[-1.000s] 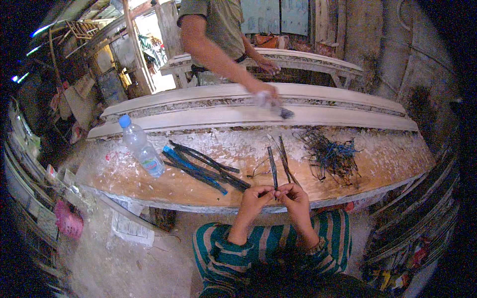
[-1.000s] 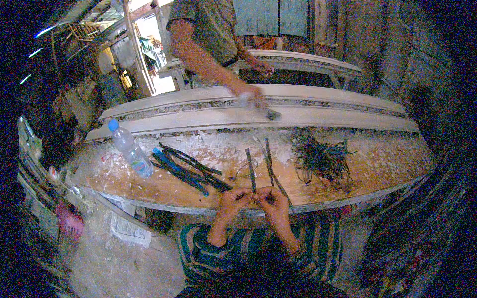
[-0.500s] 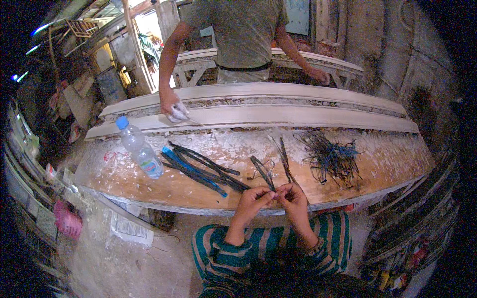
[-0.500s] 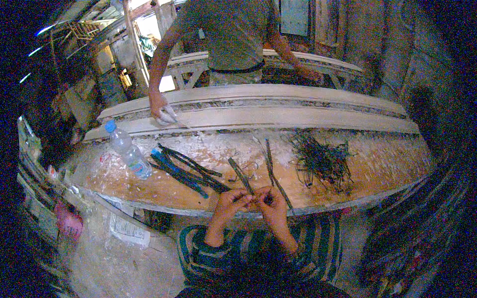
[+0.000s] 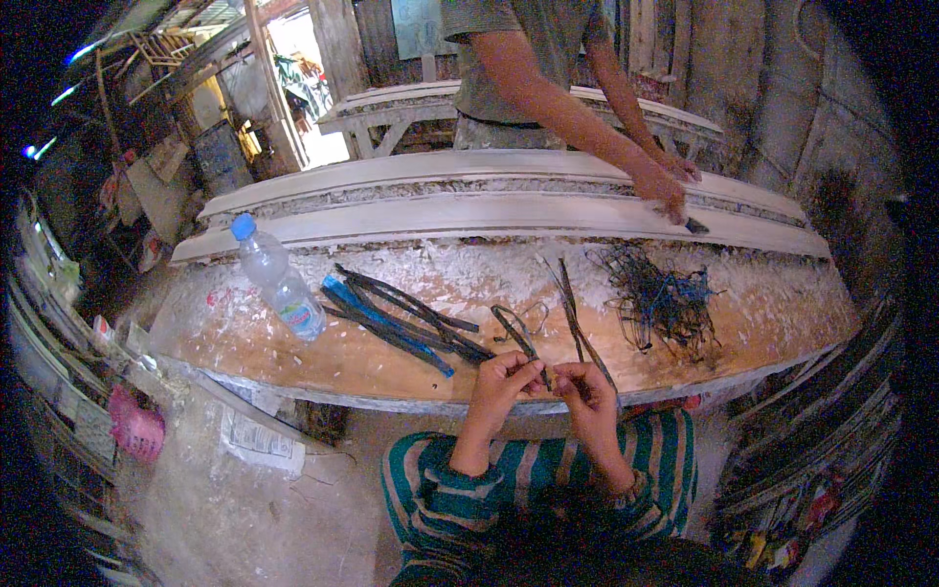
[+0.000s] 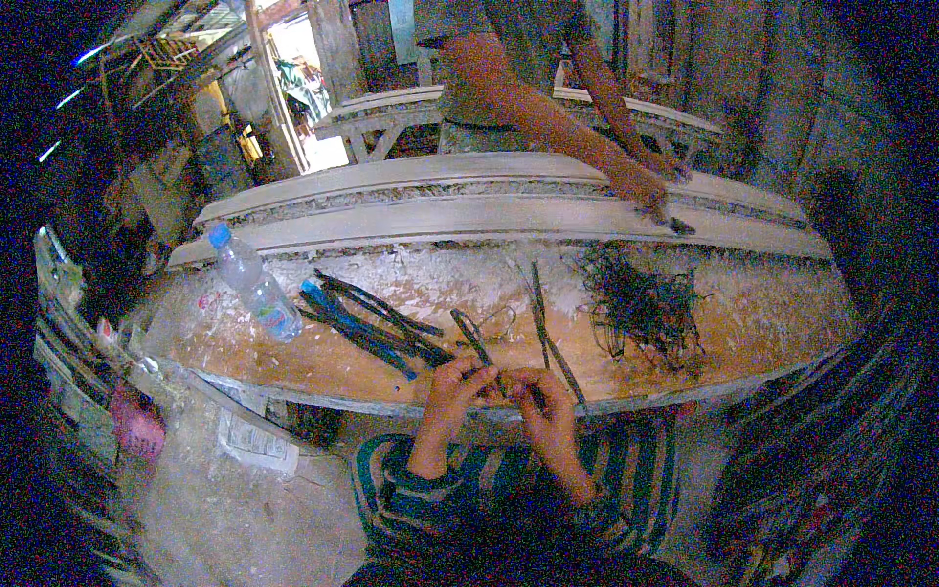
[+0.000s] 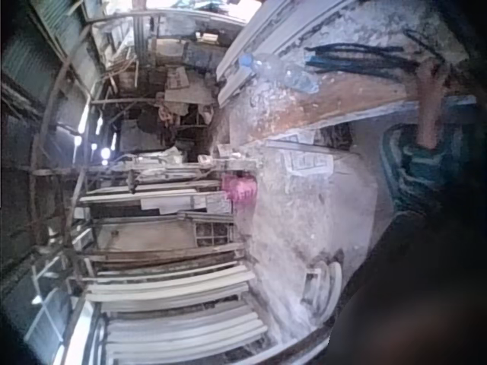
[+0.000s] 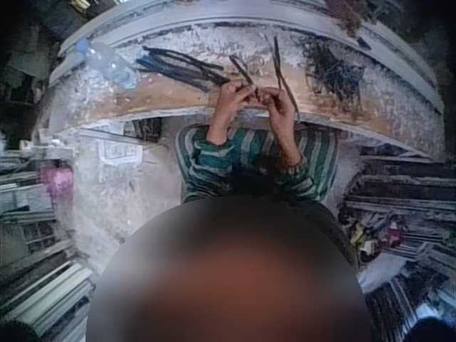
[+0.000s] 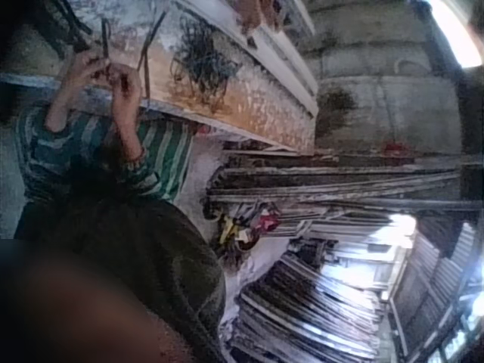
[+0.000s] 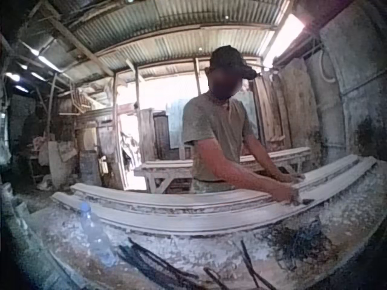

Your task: The person strips insulation from several black wires by hand, peeling the outer sheath and separating the inner strands. A coworker sands a long white wooden frame in the background. The person places stripped pieces on the table and continues with additional wires.

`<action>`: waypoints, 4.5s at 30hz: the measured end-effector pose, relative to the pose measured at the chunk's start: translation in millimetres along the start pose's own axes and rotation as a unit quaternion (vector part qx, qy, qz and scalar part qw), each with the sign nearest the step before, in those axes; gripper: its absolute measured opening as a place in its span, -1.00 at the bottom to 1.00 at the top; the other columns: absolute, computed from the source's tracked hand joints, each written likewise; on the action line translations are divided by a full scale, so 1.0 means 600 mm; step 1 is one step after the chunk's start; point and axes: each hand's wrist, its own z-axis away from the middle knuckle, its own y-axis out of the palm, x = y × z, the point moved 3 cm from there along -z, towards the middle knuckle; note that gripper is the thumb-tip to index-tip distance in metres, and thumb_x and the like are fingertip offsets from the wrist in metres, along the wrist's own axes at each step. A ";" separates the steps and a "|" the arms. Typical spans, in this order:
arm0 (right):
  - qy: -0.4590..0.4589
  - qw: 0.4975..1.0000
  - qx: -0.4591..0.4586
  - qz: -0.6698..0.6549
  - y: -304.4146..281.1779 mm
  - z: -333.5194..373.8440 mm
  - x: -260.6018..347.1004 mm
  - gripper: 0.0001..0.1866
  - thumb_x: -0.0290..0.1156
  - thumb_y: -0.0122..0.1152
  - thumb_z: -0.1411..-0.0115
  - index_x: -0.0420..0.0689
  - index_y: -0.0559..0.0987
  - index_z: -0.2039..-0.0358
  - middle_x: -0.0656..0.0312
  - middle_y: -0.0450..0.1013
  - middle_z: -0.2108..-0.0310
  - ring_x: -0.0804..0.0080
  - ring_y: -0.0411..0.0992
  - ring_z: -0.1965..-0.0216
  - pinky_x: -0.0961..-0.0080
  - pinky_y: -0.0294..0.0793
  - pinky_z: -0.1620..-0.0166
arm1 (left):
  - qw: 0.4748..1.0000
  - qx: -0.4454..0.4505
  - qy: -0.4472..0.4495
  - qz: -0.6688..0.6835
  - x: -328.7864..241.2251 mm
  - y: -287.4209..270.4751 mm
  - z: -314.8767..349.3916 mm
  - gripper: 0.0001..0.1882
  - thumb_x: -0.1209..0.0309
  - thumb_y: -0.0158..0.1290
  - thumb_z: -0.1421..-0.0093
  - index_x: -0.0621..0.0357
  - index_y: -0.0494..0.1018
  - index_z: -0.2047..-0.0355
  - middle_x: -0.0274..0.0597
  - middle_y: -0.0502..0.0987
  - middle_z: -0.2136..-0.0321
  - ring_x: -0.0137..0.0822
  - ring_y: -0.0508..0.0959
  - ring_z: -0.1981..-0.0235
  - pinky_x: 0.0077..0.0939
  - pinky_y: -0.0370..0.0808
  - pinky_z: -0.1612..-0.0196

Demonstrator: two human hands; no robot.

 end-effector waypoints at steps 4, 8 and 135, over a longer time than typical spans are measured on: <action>-0.141 0.975 0.020 0.169 -0.004 0.002 0.008 -0.86 -0.56 0.13 0.00 -0.22 0.51 0.36 0.19 0.40 0.45 0.42 0.36 0.38 0.57 0.36 0.31 | 1.000 -0.012 -0.018 0.007 0.003 0.002 -0.002 -0.82 0.40 0.03 -0.09 0.25 0.42 0.56 -0.29 0.45 0.63 -0.54 0.42 0.62 -0.70 0.36 0.56; -0.136 0.976 0.021 0.167 -0.002 0.003 0.008 -0.78 -0.65 0.16 0.12 -0.18 0.55 0.38 0.17 0.41 0.44 0.37 0.38 0.37 0.56 0.36 0.30 | 0.999 -0.013 -0.023 -0.025 0.006 0.003 -0.004 -0.83 0.41 0.04 -0.09 0.26 0.43 0.55 -0.31 0.44 0.64 -0.55 0.41 0.63 -0.71 0.35 0.56; 0.069 0.989 -0.010 -0.128 -0.056 0.051 0.047 -0.92 -0.58 -0.01 -0.03 -0.13 0.33 0.46 0.40 0.24 0.48 0.68 0.20 0.41 0.73 0.21 0.31 | 0.931 -0.039 0.306 -0.193 -0.061 0.106 0.080 -0.83 0.56 0.14 0.04 0.20 0.42 0.40 -0.22 0.50 0.41 -0.45 0.49 0.39 -0.57 0.46 0.33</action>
